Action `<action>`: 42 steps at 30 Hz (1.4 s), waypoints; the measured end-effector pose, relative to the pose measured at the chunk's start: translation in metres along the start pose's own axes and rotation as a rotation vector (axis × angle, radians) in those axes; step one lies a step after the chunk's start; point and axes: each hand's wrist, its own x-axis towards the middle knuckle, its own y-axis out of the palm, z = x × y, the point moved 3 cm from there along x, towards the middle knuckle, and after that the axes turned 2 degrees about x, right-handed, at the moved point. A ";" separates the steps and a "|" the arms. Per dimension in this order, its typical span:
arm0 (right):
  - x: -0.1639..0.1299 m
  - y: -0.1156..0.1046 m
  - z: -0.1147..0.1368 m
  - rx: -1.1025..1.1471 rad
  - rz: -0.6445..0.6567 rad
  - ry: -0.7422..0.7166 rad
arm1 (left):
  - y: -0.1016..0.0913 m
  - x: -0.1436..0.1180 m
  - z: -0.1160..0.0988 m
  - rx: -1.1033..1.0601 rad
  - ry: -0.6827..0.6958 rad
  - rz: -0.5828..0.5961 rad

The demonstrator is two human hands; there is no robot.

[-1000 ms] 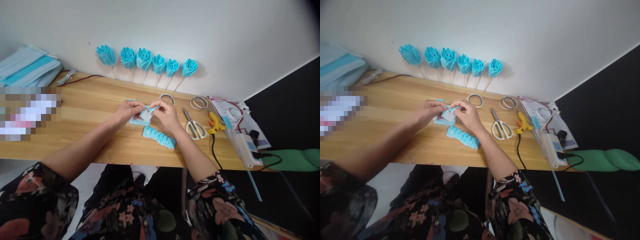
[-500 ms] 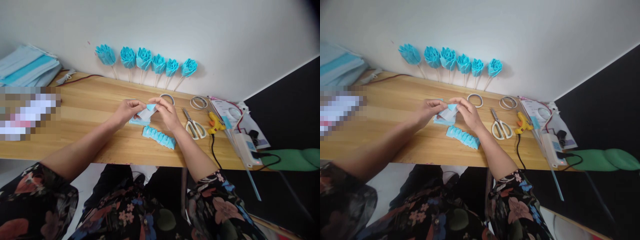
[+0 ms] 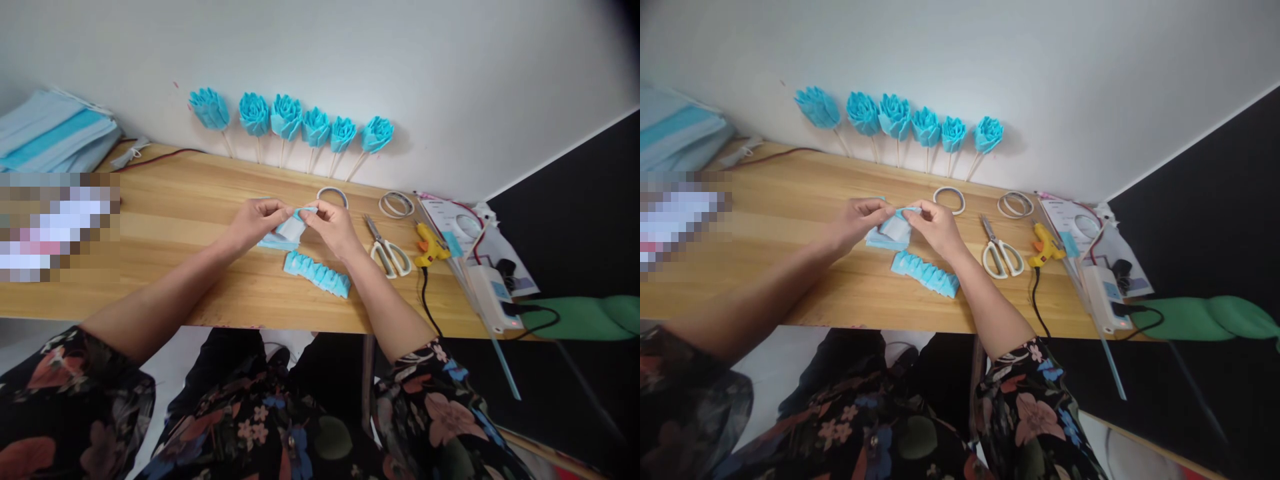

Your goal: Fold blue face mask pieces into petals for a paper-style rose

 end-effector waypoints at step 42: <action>-0.006 0.000 0.015 -0.563 -0.077 -0.558 | -0.004 0.005 0.012 -0.267 -0.093 -0.064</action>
